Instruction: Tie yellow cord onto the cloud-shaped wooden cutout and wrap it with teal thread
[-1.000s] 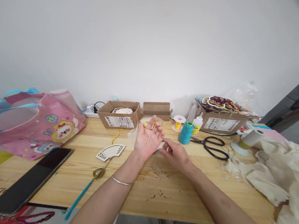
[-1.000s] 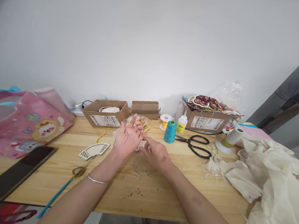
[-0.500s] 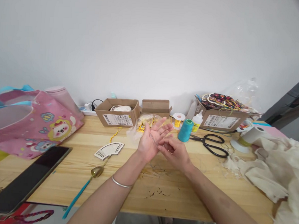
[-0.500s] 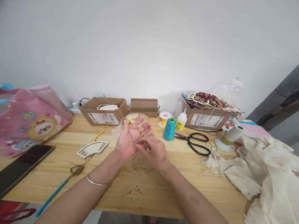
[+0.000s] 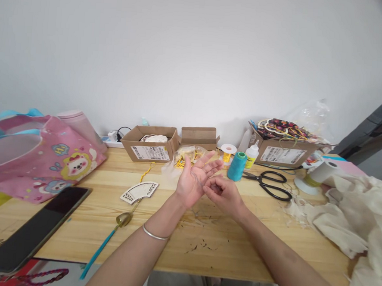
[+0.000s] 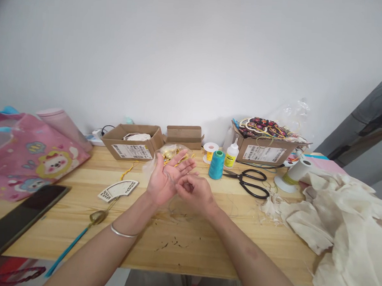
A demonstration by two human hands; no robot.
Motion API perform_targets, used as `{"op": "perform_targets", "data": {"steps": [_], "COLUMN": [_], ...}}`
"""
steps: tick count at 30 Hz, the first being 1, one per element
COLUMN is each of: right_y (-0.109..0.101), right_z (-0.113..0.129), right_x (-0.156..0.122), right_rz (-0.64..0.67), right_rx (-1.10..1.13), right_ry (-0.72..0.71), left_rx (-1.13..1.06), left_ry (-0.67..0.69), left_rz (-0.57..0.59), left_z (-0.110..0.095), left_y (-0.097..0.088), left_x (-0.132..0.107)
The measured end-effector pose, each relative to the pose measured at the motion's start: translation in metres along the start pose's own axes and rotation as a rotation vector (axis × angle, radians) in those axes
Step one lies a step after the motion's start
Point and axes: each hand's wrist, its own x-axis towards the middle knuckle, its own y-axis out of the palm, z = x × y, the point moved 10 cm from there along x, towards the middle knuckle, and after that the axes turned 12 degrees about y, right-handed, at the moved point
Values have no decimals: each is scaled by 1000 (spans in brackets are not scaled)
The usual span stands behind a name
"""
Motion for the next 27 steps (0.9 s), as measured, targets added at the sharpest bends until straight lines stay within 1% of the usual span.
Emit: {"op": "perform_targets", "data": {"steps": [5, 9, 15, 18, 21, 24, 27], "right_y": [2, 5, 10, 12, 14, 12, 9], "right_z": [-2, -4, -9, -10, -11, -10, -8], "right_x": [1, 1, 2, 2, 2, 2, 1], "right_rz": [34, 56, 122, 146, 162, 169, 169], "right_rx": [23, 20, 116, 142, 167, 226, 274], "right_ry": [6, 8, 85, 95, 100, 112, 112], "left_rx": [-45, -93, -149, -170, -158, -160, -204], "left_ry": [-3, 22, 62, 56, 52, 39, 26], "left_rz": [-5, -34, -92, -94, -123, -137, -124], "left_z": [-3, -8, -17, -17, -17, -18, -18], "left_y": [-2, -5, -10, -8, -11, -13, -13], "left_x": [1, 3, 4, 3, 2, 2, 1]}}
